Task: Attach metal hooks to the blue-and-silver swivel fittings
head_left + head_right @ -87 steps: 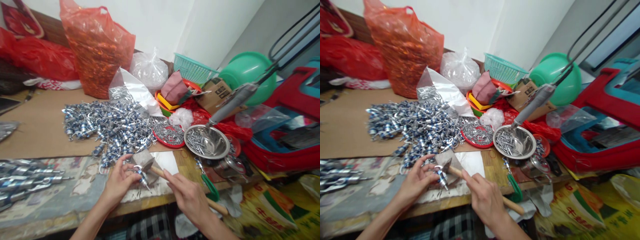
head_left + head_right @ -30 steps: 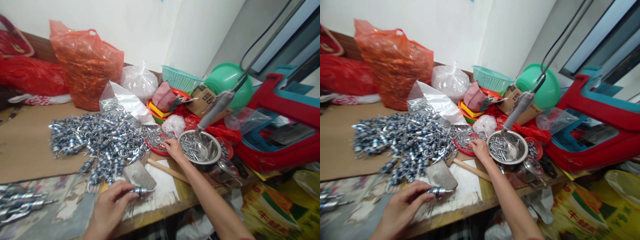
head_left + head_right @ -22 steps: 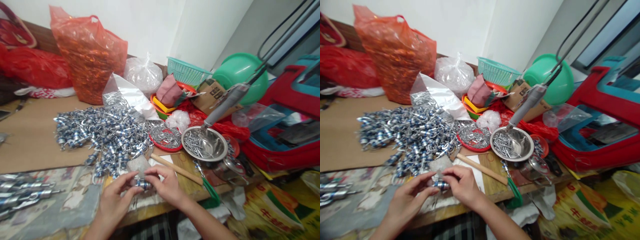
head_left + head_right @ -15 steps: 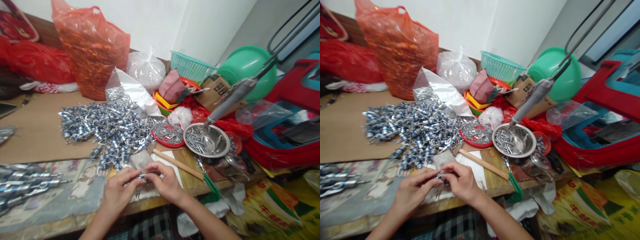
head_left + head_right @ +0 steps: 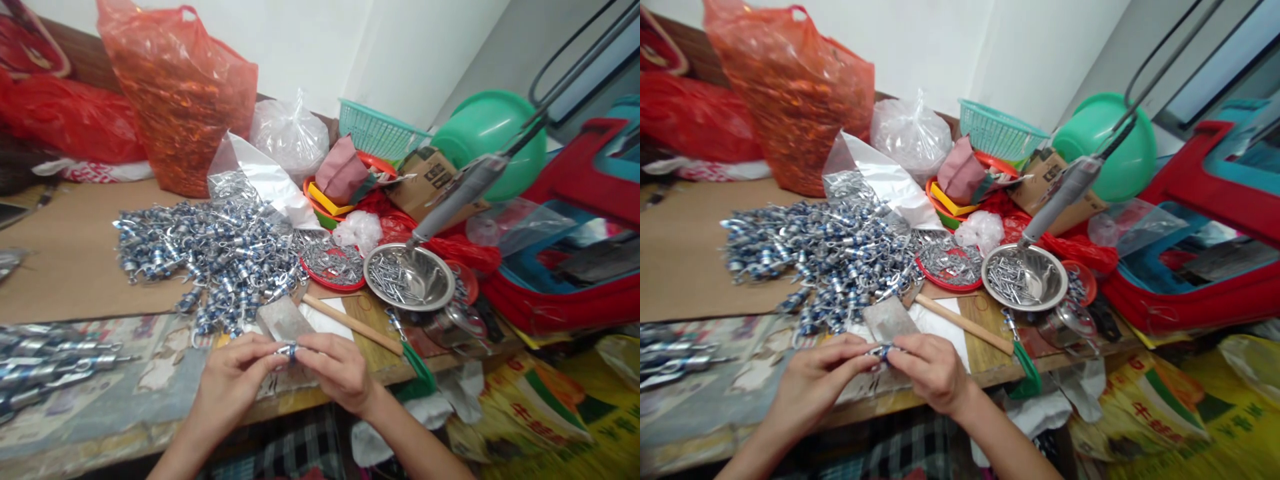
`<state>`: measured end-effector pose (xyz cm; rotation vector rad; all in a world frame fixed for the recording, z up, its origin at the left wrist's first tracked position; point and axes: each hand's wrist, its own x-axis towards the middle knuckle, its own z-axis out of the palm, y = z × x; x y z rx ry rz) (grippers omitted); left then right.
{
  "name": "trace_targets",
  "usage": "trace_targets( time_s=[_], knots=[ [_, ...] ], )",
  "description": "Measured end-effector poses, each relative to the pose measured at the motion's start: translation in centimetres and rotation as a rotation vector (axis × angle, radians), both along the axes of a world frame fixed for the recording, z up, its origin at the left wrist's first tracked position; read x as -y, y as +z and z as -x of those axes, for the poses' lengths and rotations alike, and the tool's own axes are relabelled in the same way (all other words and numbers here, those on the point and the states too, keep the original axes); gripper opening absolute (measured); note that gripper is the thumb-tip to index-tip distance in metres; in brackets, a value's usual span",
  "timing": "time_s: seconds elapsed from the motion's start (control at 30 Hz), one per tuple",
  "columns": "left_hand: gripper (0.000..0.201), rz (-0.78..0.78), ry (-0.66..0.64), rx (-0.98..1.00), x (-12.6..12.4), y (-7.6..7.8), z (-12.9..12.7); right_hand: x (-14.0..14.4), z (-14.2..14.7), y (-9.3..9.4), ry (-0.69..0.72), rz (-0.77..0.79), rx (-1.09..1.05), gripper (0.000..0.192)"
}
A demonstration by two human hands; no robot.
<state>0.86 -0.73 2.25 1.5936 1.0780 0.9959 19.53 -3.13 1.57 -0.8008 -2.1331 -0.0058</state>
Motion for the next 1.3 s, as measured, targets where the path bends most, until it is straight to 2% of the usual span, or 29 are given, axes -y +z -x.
trace_targets(
  time_s=[0.2, 0.3, 0.37, 0.47, 0.53, 0.63, 0.7, 0.73, 0.8, 0.83, 0.87, 0.93, 1.0, 1.1, 1.3],
  knots=[
    [0.011, -0.141, -0.017, -0.077, 0.1, 0.5, 0.0, 0.0, 0.0, 0.7, -0.028, -0.074, 0.077, 0.026],
    [0.01, -0.172, 0.027, -0.085, -0.1, 0.9, 0.0, 0.1, 0.4, 0.8, -0.073, -0.006, 0.037, 0.026],
    [0.011, -0.092, 0.053, -0.069, 0.0, 1.1, 0.0, 0.2, 0.9, 0.9, -0.079, 0.099, -0.045, 0.024],
    [0.014, 0.154, 0.102, 0.026, 0.4, 0.7, -0.2, 0.7, 1.9, 1.0, -0.118, 0.287, -0.206, 0.017],
    [0.03, 0.307, 0.121, 0.143, 0.8, 0.2, -0.4, 1.1, 2.4, 1.2, -0.202, 0.417, -0.278, 0.014],
    [0.055, 0.412, 0.125, 0.303, 1.0, -0.5, -0.8, 0.9, 2.3, 1.6, -0.262, 0.639, -0.264, 0.016],
    [0.06, 0.425, 0.146, 0.349, 0.9, -0.9, -0.9, -0.3, 1.5, 2.0, -0.234, 0.753, -0.144, 0.015],
    [0.061, 0.431, 0.15, 0.356, 0.7, -0.9, -0.9, -1.4, 0.8, 2.2, -0.277, 0.76, -0.052, 0.015],
    [0.063, 0.453, 0.122, 0.352, 0.3, -1.0, -0.7, -4.2, -1.0, 2.4, -0.506, 0.677, 0.125, 0.02],
    [0.065, 0.47, 0.094, 0.347, 0.1, -0.9, -0.6, -5.8, -2.0, 2.3, -0.697, 0.604, 0.225, 0.023],
    [0.066, 0.489, 0.061, 0.345, -0.1, -0.8, -0.5, -7.5, -2.9, 2.2, -0.788, 0.585, 0.261, 0.028],
    [0.066, 0.521, 0.006, 0.342, -0.5, -0.5, -0.3, -10.6, -4.5, 1.7, -0.885, 0.598, 0.331, 0.039],
    [0.066, 0.541, -0.019, 0.327, -0.8, -0.2, -0.3, -13.0, -5.3, 1.0, -0.914, 0.642, 0.393, 0.047],
    [0.068, 0.567, -0.046, 0.3, -1.4, 0.0, -0.3, -15.0, -5.3, 0.2, -0.923, 0.675, 0.461, 0.047],
    [0.077, 0.648, -0.076, 0.383, -2.1, -0.8, 0.0, -15.3, -5.8, 0.4, -0.843, 0.671, 0.385, 0.043]
  ],
)
